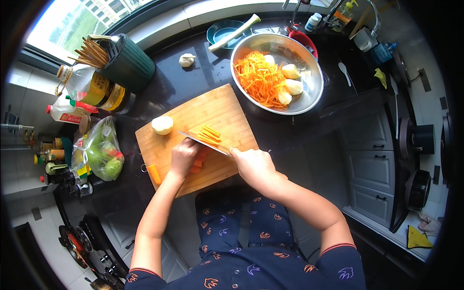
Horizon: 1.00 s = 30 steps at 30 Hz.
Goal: The person slices a carrot into thin strips on a wooden cutting board using a large knife. The person holds the carrot with their left hand and uses the knife in their right hand to cut the vegetable into uniform julienne pieces.
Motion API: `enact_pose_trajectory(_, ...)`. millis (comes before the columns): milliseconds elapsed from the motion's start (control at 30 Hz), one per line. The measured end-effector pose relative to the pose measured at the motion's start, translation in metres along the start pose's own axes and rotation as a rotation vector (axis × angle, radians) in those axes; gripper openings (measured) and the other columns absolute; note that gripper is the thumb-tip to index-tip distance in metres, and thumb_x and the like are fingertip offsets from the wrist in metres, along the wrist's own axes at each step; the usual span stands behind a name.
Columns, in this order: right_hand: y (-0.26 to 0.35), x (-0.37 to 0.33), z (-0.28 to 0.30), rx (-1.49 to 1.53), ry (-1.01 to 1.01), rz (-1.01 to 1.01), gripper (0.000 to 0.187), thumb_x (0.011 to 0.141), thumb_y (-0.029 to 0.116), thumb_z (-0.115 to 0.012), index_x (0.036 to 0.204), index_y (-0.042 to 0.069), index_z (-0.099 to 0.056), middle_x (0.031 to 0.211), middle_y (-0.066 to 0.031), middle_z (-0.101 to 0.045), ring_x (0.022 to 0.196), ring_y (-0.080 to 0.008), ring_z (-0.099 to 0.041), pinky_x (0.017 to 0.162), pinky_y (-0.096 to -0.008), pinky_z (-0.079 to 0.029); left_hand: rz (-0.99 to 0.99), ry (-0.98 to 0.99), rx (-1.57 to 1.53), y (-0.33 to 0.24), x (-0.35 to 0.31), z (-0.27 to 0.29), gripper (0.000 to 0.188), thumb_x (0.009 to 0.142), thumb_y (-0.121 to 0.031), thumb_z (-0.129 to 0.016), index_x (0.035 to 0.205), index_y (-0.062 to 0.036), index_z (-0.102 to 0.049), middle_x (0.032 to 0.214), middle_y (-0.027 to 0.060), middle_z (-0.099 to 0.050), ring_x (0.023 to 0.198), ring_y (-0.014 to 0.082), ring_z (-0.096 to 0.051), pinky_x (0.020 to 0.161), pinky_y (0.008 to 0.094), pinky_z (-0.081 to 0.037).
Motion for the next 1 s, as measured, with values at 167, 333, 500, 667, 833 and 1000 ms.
enact_pose_trajectory(167, 0.001, 0.005, -0.013, 0.019, 0.048, -0.05, 0.016, 0.091, 0.009, -0.055, 0.106, 0.009, -0.063, 0.075, -0.0163, -0.07, 0.072, -0.0356, -0.072, 0.06, -0.0464, -0.056, 0.011, -0.063, -0.004, -0.005, 0.004, 0.002, 0.017, 0.074, -0.008, -0.069, 0.089, -0.0135, -0.074, 0.086, 0.0046, -0.068, 0.084, 0.0252, -0.069, 0.067, 0.0367, -0.059)
enact_pose_trajectory(333, 0.004, 0.011, -0.009, 0.04, 0.023, -0.029, 0.015, 0.092, 0.01, -0.054, 0.105, 0.008, -0.063, 0.076, -0.0169, -0.071, 0.073, -0.0357, -0.072, 0.06, -0.046, -0.057, 0.04, -0.021, 0.004, 0.001, 0.001, -0.002, 0.014, 0.075, -0.008, -0.069, 0.088, -0.0122, -0.072, 0.086, 0.005, -0.068, 0.083, 0.0261, -0.069, 0.067, 0.0374, -0.059)
enact_pose_trajectory(500, 0.007, 0.003, -0.002, 0.009, 0.072, -0.046, 0.016, 0.091, 0.01, -0.056, 0.106, 0.008, -0.062, 0.076, -0.0168, -0.071, 0.071, -0.0349, -0.072, 0.06, -0.0456, -0.057, 0.038, -0.042, -0.032, 0.001, -0.003, -0.001, 0.014, 0.075, -0.008, -0.068, 0.088, -0.0118, -0.072, 0.086, 0.0055, -0.068, 0.082, 0.0263, -0.069, 0.067, 0.0379, -0.059)
enact_pose_trajectory(667, 0.003, 0.01, -0.019, 0.009, 0.014, -0.032, 0.016, 0.091, 0.01, -0.056, 0.106, 0.009, -0.062, 0.075, -0.0165, -0.071, 0.07, -0.0349, -0.072, 0.06, -0.0461, -0.057, 0.004, -0.051, -0.023, -0.001, -0.001, 0.0, 0.014, 0.077, -0.008, -0.068, 0.089, -0.012, -0.073, 0.087, 0.0055, -0.068, 0.083, 0.0264, -0.069, 0.067, 0.0381, -0.059)
enact_pose_trajectory(833, 0.007, 0.0, -0.001, 0.033, -0.003, -0.024, 0.014, 0.091, 0.01, -0.056, 0.104, 0.009, -0.061, 0.072, -0.0163, -0.07, 0.07, -0.0352, -0.072, 0.059, -0.0465, -0.057, -0.003, -0.025, 0.005, -0.003, 0.0, 0.001, 0.014, 0.076, -0.009, -0.067, 0.089, -0.0122, -0.073, 0.089, 0.0056, -0.069, 0.085, 0.0268, -0.069, 0.068, 0.0371, -0.059)
enact_pose_trajectory(1000, 0.006, 0.008, -0.023, 0.017, -0.008, -0.042, 0.012, 0.091, 0.01, -0.055, 0.102, 0.009, -0.061, 0.072, -0.0157, -0.07, 0.069, -0.0349, -0.072, 0.059, -0.0463, -0.057, 0.027, -0.04, -0.039, -0.002, -0.002, 0.001, 0.016, 0.077, -0.008, -0.068, 0.09, -0.0125, -0.074, 0.088, 0.0062, -0.069, 0.085, 0.0265, -0.069, 0.07, 0.0373, -0.059)
Point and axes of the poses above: each hand's wrist, its own x-axis towards the middle knuckle, its own z-axis out of the back of the hand, y = z × x, the point moved 3 cm from there along x, towards the middle knuckle
